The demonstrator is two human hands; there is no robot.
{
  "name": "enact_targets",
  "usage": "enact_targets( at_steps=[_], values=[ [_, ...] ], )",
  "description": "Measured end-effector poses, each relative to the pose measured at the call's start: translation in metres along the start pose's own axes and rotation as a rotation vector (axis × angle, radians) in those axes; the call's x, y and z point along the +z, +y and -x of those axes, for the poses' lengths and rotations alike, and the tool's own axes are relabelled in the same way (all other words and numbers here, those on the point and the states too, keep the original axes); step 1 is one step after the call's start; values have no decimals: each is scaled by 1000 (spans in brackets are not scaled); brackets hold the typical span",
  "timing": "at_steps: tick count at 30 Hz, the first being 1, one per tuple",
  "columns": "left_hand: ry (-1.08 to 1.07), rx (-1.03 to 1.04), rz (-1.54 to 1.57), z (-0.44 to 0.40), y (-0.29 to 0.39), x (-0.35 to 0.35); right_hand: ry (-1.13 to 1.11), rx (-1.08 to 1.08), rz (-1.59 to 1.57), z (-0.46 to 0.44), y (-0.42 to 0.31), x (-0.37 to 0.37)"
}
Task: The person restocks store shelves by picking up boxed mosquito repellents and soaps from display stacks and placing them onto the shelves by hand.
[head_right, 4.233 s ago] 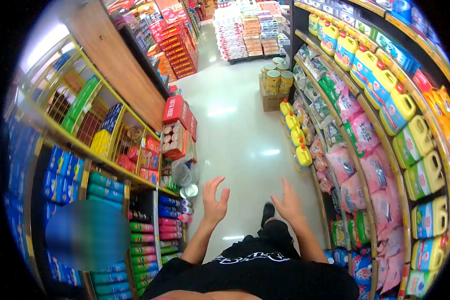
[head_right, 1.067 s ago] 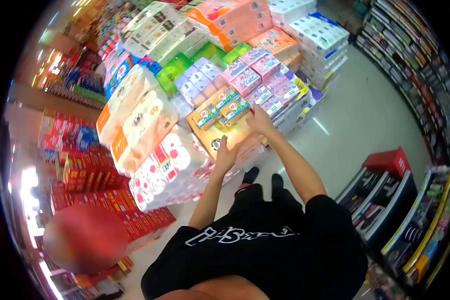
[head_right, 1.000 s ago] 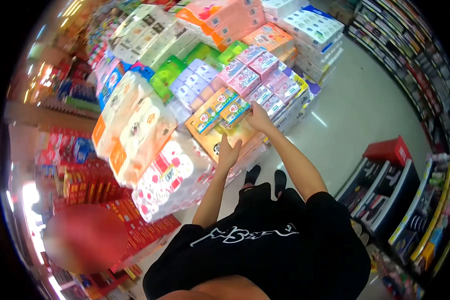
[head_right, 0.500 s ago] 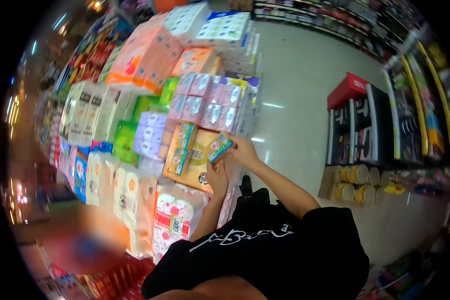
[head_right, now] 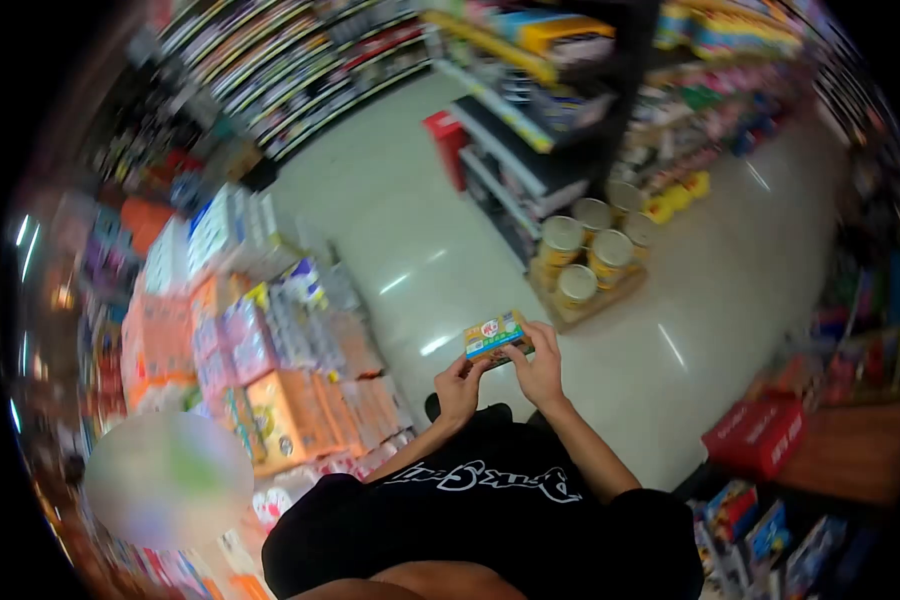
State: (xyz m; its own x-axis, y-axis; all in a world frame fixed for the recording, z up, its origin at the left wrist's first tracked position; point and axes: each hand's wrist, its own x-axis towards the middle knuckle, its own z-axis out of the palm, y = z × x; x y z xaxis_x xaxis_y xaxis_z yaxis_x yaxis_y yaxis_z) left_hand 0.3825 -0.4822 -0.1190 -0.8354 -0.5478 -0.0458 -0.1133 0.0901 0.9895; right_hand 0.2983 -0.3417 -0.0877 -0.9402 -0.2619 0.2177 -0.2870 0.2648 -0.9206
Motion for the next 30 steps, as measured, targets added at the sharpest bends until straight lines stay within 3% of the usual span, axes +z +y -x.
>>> enact_targets(
  at_steps=[4,5,8,16,20,25,30],
  values=[
    [-279,78,-275,4,50,92,261,45,101,15,32,-98],
    [-289,148,-191,2,35,114,288,88,67,16,36,-114],
    [-402,62,-248,-6,79,170,348,180,89,1,39,-167],
    [-488,381,-291,-79,89,356,492,264,240,-93,123,-300],
    [-548,416,-293,-117,98,464,592,320,322,-148,149,-379],
    [-843,352,-277,-158,145,593,765,371,363,-199,169,-479],
    [-982,347,-308,-194,153,721,859,554,256,-247,220,-563]
  ],
)
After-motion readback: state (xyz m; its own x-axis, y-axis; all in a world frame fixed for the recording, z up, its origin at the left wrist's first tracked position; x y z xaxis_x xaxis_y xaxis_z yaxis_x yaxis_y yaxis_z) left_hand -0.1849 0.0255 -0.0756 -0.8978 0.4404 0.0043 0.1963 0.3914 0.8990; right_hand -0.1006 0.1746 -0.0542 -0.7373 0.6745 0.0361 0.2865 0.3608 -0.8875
